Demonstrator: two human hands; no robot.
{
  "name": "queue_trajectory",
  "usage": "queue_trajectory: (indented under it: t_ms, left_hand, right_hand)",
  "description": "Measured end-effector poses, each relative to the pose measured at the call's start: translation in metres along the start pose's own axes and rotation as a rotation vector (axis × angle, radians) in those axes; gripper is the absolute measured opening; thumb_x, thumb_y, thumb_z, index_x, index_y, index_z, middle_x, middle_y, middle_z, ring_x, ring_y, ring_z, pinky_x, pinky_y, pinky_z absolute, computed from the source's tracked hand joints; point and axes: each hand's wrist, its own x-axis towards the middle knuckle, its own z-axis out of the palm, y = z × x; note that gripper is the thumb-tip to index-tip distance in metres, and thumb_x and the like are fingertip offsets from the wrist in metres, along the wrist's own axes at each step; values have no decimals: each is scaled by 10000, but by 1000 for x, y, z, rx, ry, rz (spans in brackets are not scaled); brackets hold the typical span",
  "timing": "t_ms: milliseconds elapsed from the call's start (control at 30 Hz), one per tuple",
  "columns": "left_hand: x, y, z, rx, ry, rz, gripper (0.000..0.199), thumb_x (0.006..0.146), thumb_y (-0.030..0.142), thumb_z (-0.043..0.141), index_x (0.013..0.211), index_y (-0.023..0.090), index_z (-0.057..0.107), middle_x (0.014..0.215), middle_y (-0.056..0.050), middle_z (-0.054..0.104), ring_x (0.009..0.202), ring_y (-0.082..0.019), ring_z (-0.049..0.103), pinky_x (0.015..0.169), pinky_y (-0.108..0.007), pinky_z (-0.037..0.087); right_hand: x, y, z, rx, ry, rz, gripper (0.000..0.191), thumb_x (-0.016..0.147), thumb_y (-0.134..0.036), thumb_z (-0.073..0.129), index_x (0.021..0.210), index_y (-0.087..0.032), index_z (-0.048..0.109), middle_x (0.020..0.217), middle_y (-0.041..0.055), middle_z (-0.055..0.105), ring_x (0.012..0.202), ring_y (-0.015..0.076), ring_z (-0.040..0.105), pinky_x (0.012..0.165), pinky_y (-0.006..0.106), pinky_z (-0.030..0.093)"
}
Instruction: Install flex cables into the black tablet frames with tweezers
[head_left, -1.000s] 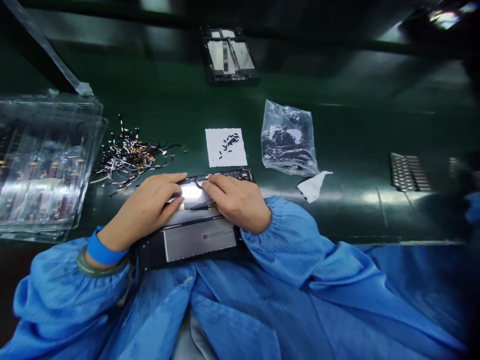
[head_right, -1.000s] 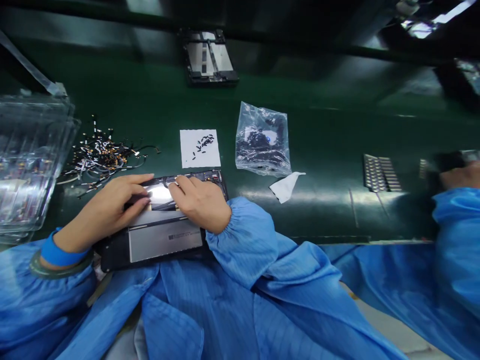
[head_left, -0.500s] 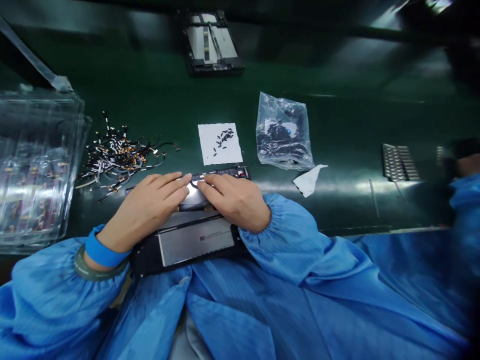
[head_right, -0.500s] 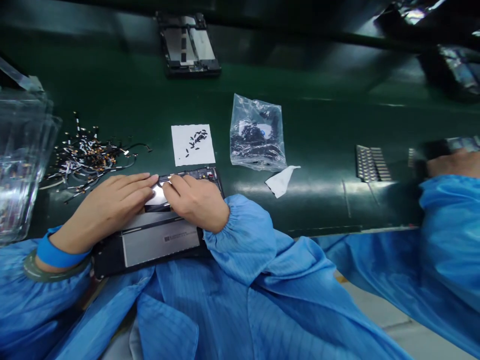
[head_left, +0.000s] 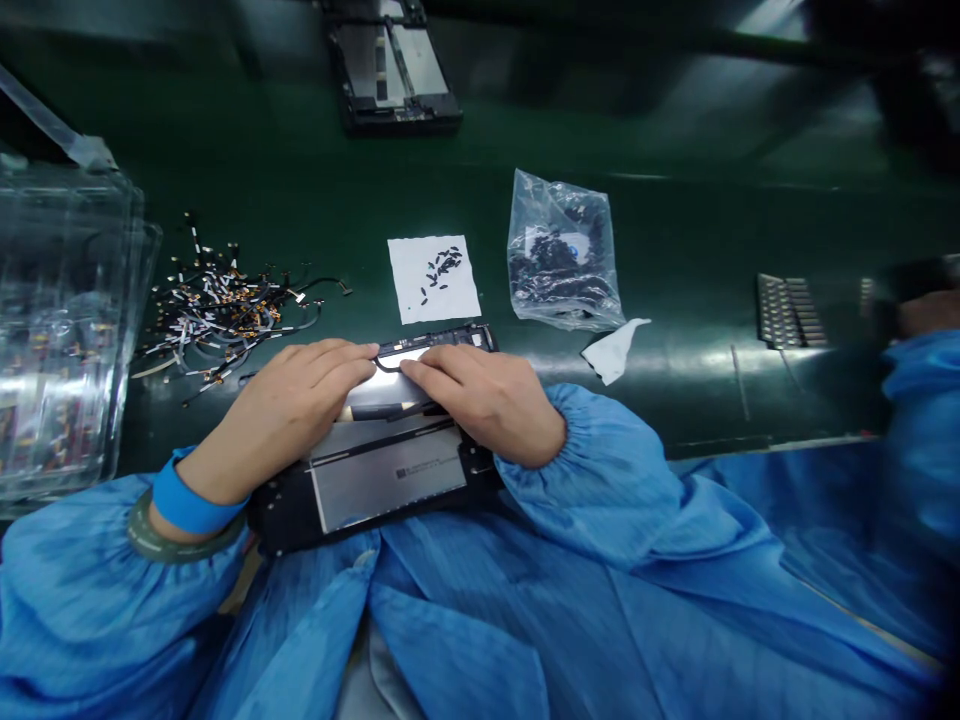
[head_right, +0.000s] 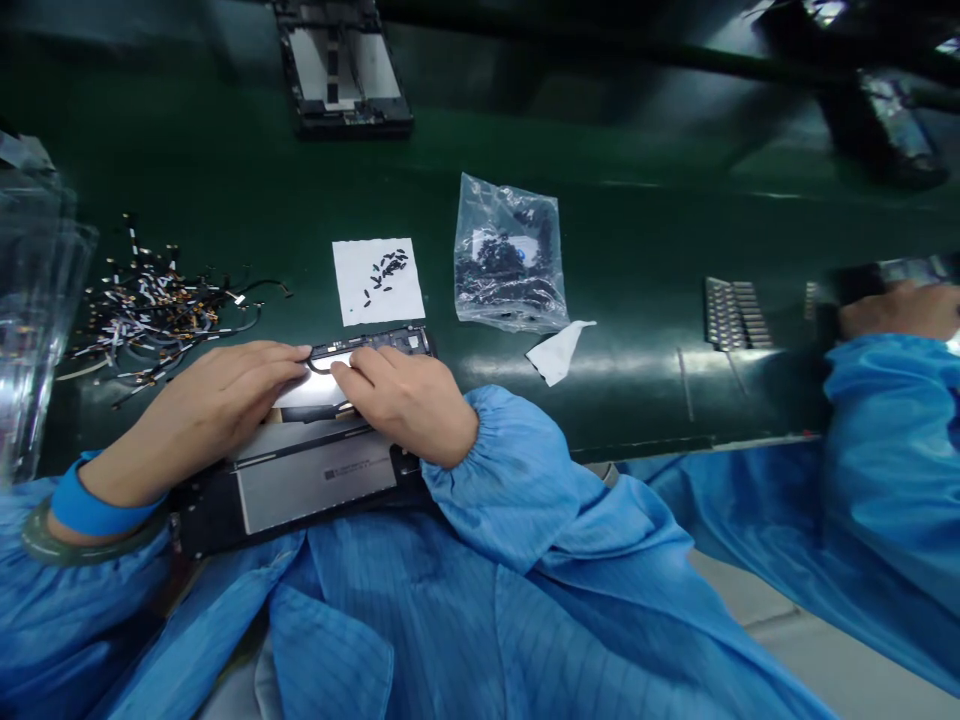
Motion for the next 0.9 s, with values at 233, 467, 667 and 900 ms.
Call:
queue_trajectory:
  t_ms: [233, 467, 667, 900]
  left_hand:
    - [1, 2, -4, 59, -69, 21, 401, 901, 61, 420, 1285, 144, 503, 1360, -145, 566, 1245, -296, 526, 960, -458, 470]
    - [0, 0, 1, 52, -24, 16, 444, 903, 74, 404, 1332, 155, 484, 1323, -148, 581, 1205, -298, 552, 910, -446, 484]
    - [-1, -2, 2, 19, -14, 49, 450, 917, 96, 415, 1352, 188, 485, 1354, -153, 560, 1213, -326, 545, 881, -482, 487]
    - [-1, 0, 0, 31, -8, 53, 435, 921, 87, 400, 1338, 166, 490, 1346, -166, 566, 1203, -344, 551, 852, -501, 496]
  right_hand:
    - [-8, 4, 0, -41, 15, -10, 318, 991, -116, 371, 1112, -131, 665, 974, 70, 719, 765, 141, 603, 603, 286, 389]
    - [-8, 6, 3, -68, 60, -20, 308, 992, -127, 386, 1099, -139, 675, 995, 66, 722, 784, 152, 593, 615, 290, 394]
    - [-9, 8, 4, -90, 107, -32, 295, 989, -133, 405, 1095, -144, 680, 981, 54, 727, 749, 152, 562, 616, 290, 384]
    - [-9, 7, 8, -103, 96, -22, 299, 997, -151, 393, 1105, -142, 672, 999, 60, 722, 759, 154, 558, 614, 297, 373]
